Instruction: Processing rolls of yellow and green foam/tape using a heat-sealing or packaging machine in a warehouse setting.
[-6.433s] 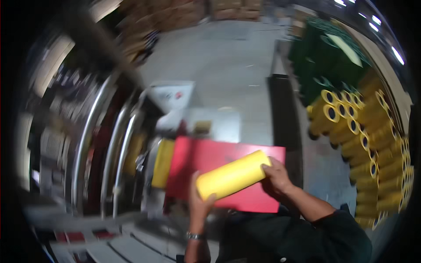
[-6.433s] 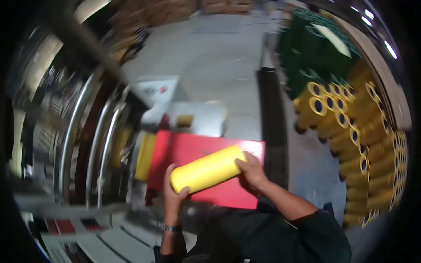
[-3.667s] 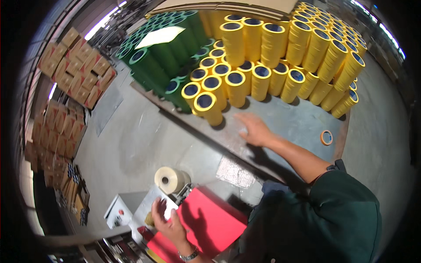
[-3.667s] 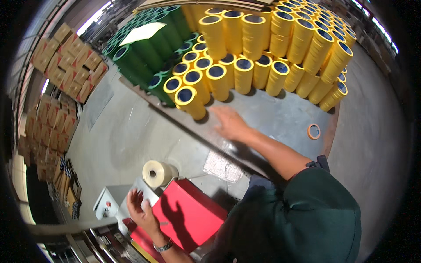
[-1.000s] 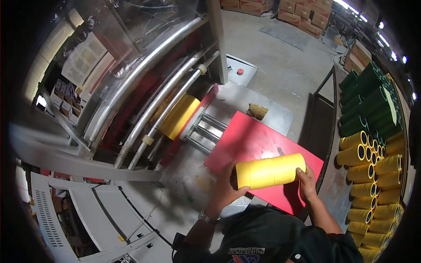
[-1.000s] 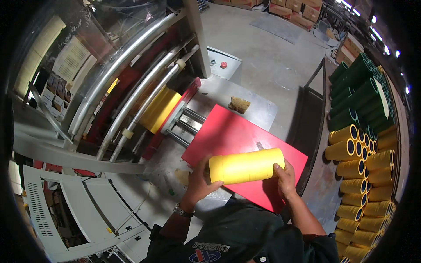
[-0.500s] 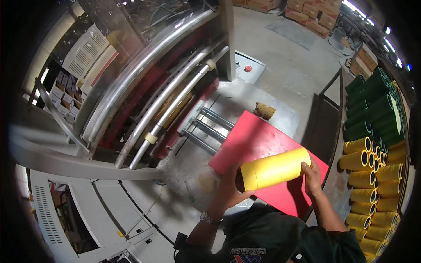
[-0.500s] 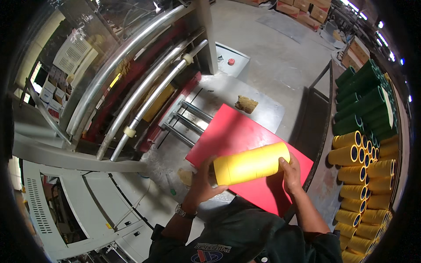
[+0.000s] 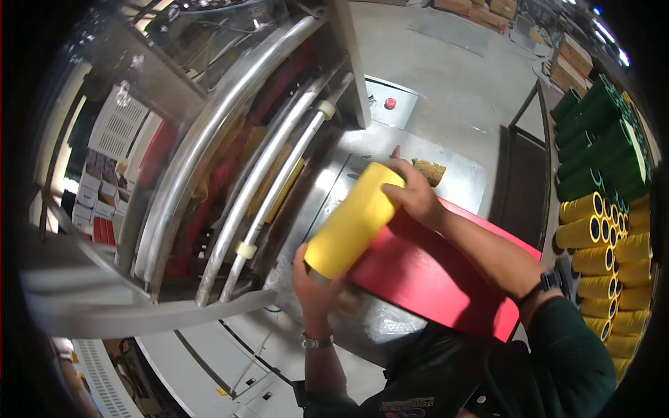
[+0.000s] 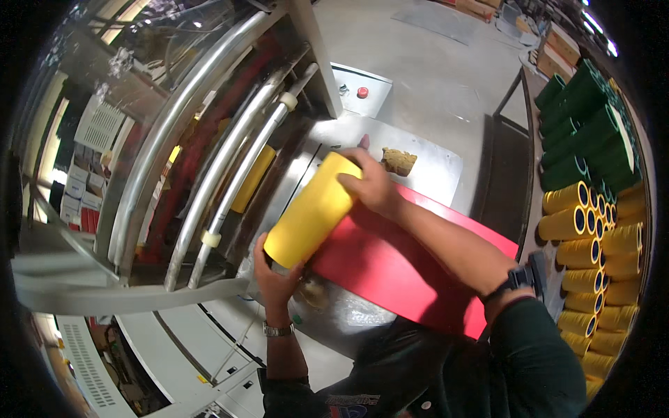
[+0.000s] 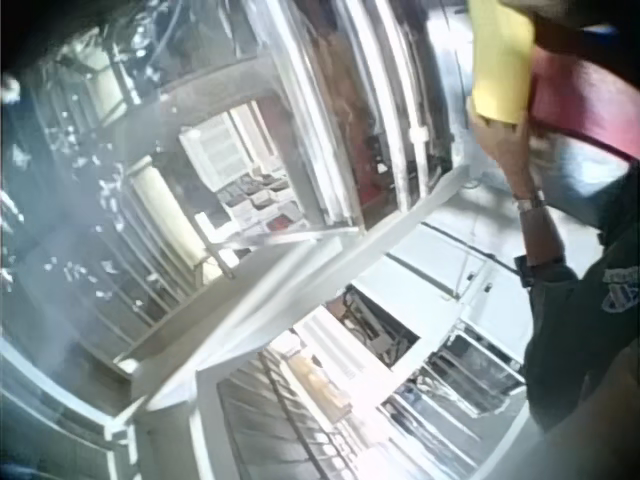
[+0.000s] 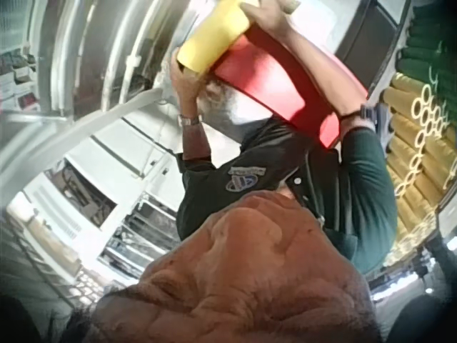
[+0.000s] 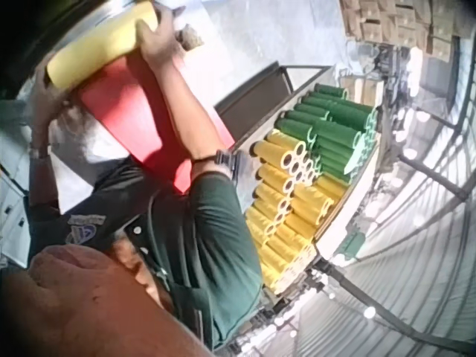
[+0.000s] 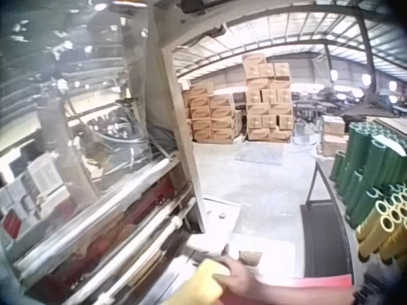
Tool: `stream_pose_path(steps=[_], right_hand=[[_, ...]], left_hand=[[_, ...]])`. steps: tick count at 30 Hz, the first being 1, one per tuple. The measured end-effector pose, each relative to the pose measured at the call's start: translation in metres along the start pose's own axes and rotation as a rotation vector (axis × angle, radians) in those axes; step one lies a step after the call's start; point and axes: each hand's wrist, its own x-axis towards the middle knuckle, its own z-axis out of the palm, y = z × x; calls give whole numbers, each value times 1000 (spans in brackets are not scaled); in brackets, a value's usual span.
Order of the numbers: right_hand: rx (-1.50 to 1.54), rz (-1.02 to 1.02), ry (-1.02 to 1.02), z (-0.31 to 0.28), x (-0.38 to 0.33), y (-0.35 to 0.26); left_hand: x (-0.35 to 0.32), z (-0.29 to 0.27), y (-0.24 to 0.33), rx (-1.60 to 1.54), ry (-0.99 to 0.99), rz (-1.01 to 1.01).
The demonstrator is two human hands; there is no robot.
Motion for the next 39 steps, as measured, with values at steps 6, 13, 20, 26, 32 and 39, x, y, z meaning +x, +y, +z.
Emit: stream_pose_path(steps=[6,13,20,26,32,39], right_hand=[[-178,107,-80,37,63,44],[-1140,159,-334,34,69,58],[-750,-309,44,-22,2,5],[-821,-256,400,-148,-147,-51],[-906,181,681,-259,-311,-53],[-1054,446,1090,-398,-473,-31]], left_hand=[[24,9,-35,1,25,-153],[25,47,-55,173,-188,-275],[10,31,-59,277,-53,-130],[5,52,33,-152,5,-126],[-9,136,167,-476,-429,149],[-68,247,343,-459,-851,455]])
